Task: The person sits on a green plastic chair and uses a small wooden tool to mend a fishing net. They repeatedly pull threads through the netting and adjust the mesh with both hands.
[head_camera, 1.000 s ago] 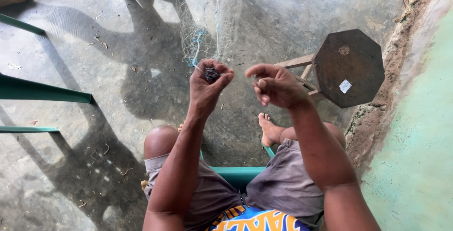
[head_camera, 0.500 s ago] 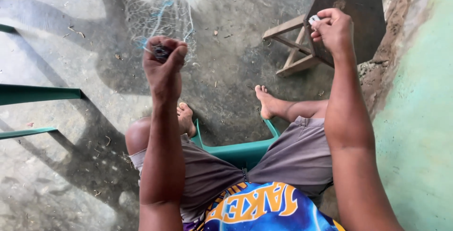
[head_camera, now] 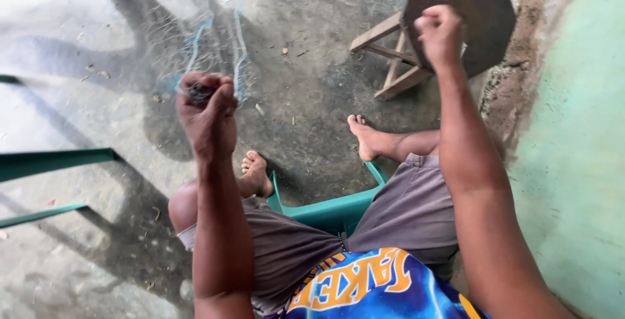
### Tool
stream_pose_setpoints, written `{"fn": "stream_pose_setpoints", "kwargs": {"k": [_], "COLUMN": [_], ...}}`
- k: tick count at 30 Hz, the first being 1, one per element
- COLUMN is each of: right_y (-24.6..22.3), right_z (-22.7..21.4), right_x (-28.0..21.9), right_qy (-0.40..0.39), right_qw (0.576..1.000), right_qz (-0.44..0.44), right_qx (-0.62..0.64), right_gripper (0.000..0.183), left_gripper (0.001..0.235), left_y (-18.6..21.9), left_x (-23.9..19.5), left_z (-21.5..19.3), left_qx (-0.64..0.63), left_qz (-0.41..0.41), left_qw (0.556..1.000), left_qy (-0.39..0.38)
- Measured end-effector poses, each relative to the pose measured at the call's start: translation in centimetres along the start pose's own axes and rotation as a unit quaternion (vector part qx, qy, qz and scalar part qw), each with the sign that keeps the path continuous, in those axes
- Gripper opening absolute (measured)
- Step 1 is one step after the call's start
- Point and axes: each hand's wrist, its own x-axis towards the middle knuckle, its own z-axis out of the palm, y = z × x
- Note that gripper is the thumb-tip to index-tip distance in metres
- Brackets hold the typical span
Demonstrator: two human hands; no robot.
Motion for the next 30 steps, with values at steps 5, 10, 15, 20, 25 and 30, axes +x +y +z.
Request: {"fn": "stream_pose_setpoints", "kwargs": {"k": [5,10,15,20,25,30], "right_y": [-11.3,-14.6,-15.6,-17.7,-20.6,-25.4], "right_z": [12.3,20.8,22.8,17.2,9.9,4.9], "right_x": [-11.4,-19.0,-20.6,-22.2,-23.8,-23.2], "right_qy": [-0.362,-0.382,-0.27,-0.439,-0.443,-0.379], "right_qw": [0.931,0.919,0.937,0.77,0.573,0.557], "right_qz": [0.051,-0.101,-0.116,0.224,0.421,0.403], "right_qx": [0.011,0.017,0.187,0.406,0.546,0.619], "right_gripper": [0.049,0.103,0.038,0.033,0.038,0.075], "left_gripper": [0.027,0.03,0.034,0.02,0.022,0.025], "left_y": [0.5,1.6,3.0,4.8,3.4,3.6], "left_x": [-0.4,-0.9,-0.8,1.6,2.1,2.4], "left_z": [1.7,4.2,5.2,3.0,-1.2,-2.6], "left_qx": [-0.074,-0.135,-0.111,-0.029,-0.059,-0.065], "left_qz": [-0.029,-0.046,-0.005,0.025,-0.011,-0.025], "left_qw": [0.997,0.989,0.993,0.994,0.998,0.997], "left_qy": [-0.024,-0.043,-0.038,-0.104,-0.007,0.031]}}
